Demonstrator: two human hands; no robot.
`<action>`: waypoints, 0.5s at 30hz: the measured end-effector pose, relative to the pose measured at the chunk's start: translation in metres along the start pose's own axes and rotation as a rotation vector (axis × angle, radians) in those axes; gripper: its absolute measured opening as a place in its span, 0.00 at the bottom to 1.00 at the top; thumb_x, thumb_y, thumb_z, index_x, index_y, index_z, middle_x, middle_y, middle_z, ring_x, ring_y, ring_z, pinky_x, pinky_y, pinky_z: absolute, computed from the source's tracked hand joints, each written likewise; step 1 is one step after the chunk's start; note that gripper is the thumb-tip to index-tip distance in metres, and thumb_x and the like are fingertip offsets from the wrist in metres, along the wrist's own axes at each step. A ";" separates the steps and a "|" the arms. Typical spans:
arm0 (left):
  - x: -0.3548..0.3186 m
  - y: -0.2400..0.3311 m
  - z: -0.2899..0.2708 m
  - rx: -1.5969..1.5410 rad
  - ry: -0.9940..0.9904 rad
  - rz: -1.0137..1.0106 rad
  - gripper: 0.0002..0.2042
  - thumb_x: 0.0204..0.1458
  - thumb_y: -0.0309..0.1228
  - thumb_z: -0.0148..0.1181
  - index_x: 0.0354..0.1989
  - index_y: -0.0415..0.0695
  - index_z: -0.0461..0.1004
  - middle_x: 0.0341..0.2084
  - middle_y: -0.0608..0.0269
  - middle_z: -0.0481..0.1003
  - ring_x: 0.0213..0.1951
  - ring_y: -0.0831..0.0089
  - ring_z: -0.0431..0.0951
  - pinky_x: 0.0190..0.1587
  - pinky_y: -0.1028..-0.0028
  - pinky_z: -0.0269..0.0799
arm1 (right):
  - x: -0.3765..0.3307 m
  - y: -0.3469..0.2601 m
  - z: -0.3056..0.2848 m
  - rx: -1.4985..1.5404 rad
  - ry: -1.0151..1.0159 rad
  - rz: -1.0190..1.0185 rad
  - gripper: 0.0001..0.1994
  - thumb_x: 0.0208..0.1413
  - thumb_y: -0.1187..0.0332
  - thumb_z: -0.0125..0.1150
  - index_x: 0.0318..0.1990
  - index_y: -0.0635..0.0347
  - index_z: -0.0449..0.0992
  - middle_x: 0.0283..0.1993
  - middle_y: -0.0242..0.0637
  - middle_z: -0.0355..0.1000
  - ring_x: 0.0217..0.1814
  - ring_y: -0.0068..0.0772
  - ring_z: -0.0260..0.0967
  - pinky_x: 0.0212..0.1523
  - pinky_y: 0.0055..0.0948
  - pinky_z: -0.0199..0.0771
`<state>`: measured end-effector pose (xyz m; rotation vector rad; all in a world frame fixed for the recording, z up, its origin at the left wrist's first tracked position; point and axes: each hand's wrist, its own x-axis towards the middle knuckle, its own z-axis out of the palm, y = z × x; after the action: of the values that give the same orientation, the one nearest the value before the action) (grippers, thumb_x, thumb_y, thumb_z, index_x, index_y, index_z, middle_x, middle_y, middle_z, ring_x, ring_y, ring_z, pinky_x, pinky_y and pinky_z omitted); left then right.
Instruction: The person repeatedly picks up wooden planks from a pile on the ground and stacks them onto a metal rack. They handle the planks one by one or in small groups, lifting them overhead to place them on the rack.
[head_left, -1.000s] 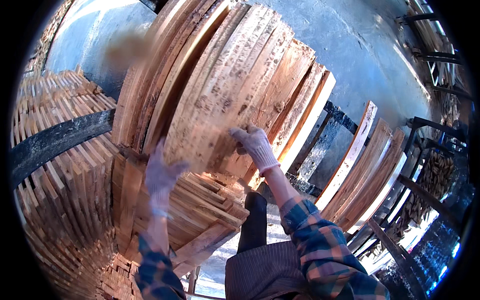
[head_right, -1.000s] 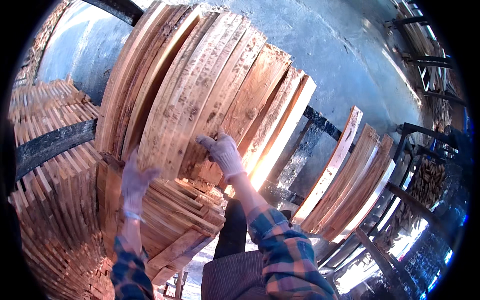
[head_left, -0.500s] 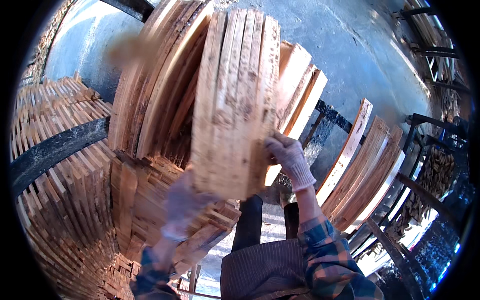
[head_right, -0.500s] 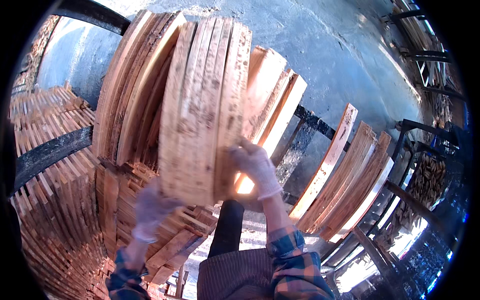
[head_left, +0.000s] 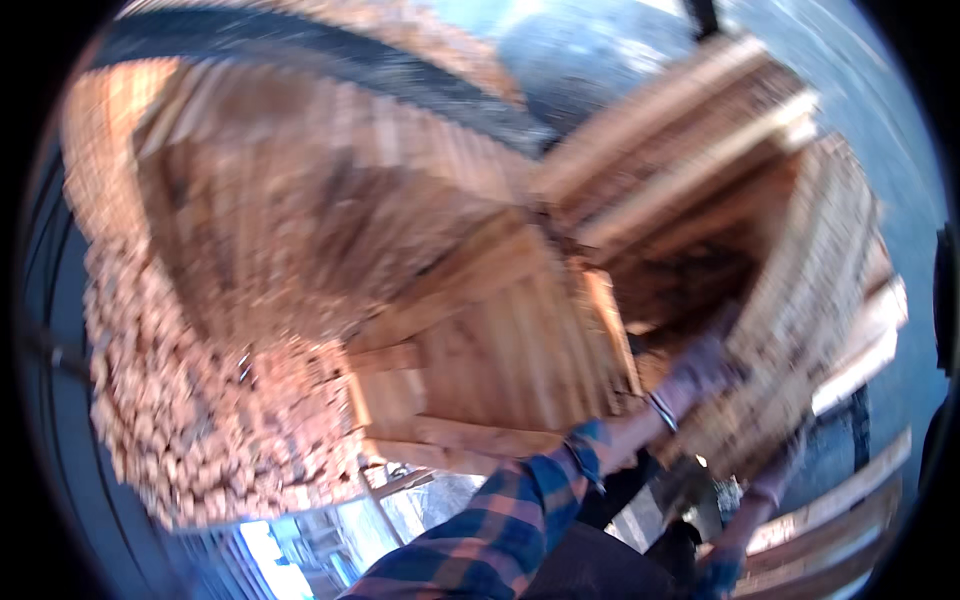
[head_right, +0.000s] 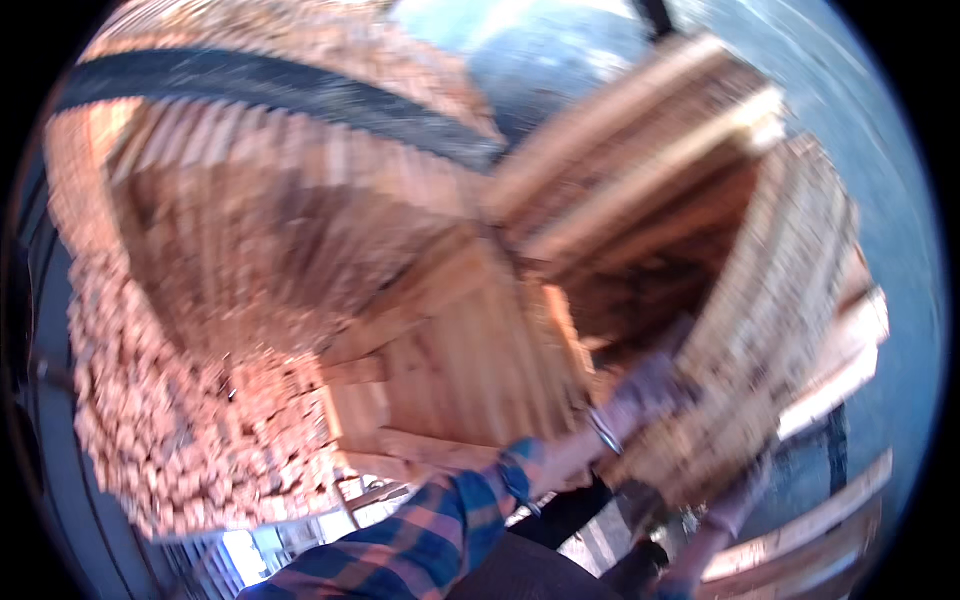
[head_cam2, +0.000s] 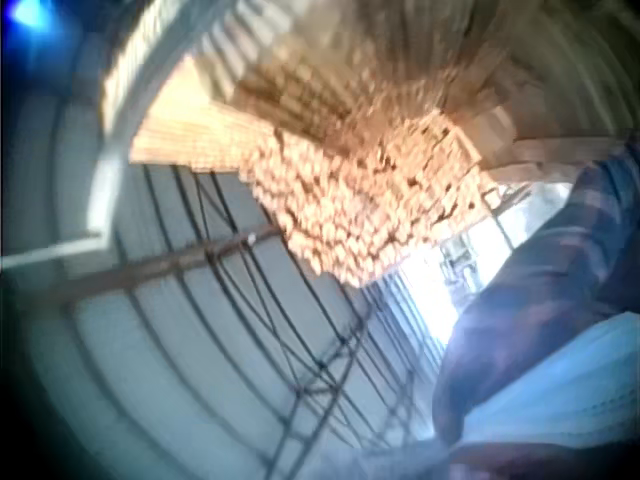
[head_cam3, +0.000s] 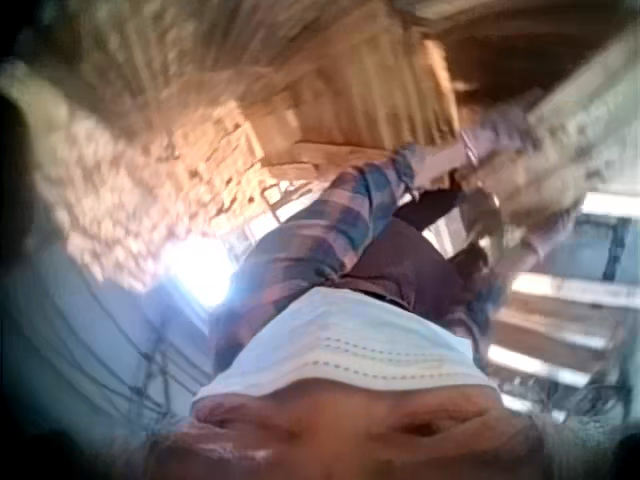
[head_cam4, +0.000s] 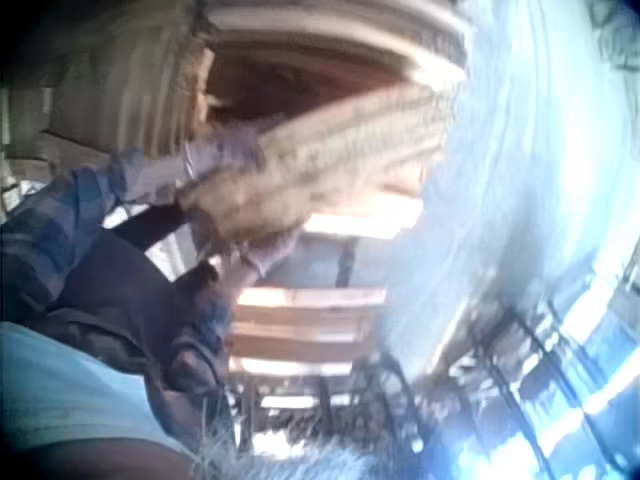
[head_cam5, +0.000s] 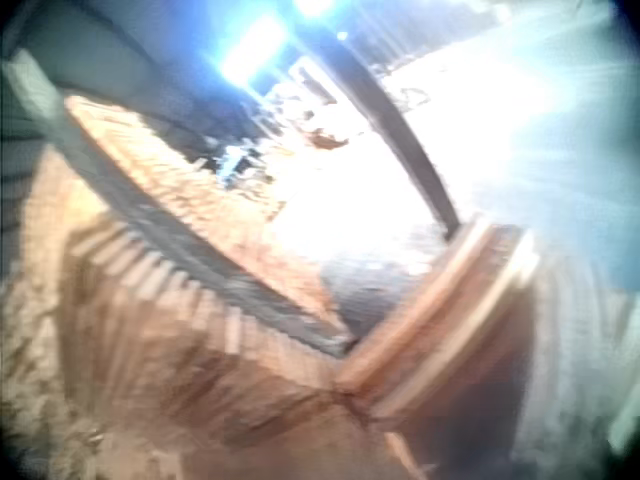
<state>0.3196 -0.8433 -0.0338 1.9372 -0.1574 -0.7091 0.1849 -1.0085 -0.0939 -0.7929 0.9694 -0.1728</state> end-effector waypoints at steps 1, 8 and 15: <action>-0.014 0.004 0.004 -0.058 -0.046 -0.020 0.31 0.43 0.41 0.67 0.54 0.40 0.65 0.41 0.56 0.74 0.37 0.68 0.76 0.36 0.70 0.74 | -0.028 -0.010 -0.011 -0.144 -0.140 -0.092 0.28 0.64 0.54 0.39 0.67 0.60 0.54 0.68 0.46 0.53 0.67 0.39 0.54 0.65 0.38 0.57; -0.130 0.023 0.005 -0.334 -0.093 -0.197 0.32 0.43 0.35 0.67 0.57 0.41 0.61 0.44 0.57 0.72 0.40 0.69 0.75 0.38 0.71 0.74 | -0.172 -0.047 0.015 -0.222 -0.359 0.098 0.25 0.63 0.56 0.42 0.63 0.60 0.59 0.62 0.43 0.59 0.62 0.35 0.59 0.60 0.35 0.62; -0.229 0.040 -0.005 -0.514 -0.071 -0.240 0.34 0.44 0.29 0.67 0.60 0.42 0.57 0.48 0.59 0.70 0.43 0.70 0.74 0.41 0.73 0.74 | -0.226 -0.059 0.030 -0.220 -0.450 0.127 0.22 0.62 0.58 0.45 0.59 0.61 0.63 0.56 0.40 0.64 0.57 0.33 0.64 0.56 0.32 0.66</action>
<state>0.1422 -0.7651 0.0953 1.4501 0.2025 -0.8789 0.0906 -0.9300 0.1068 -0.9190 0.6130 0.2203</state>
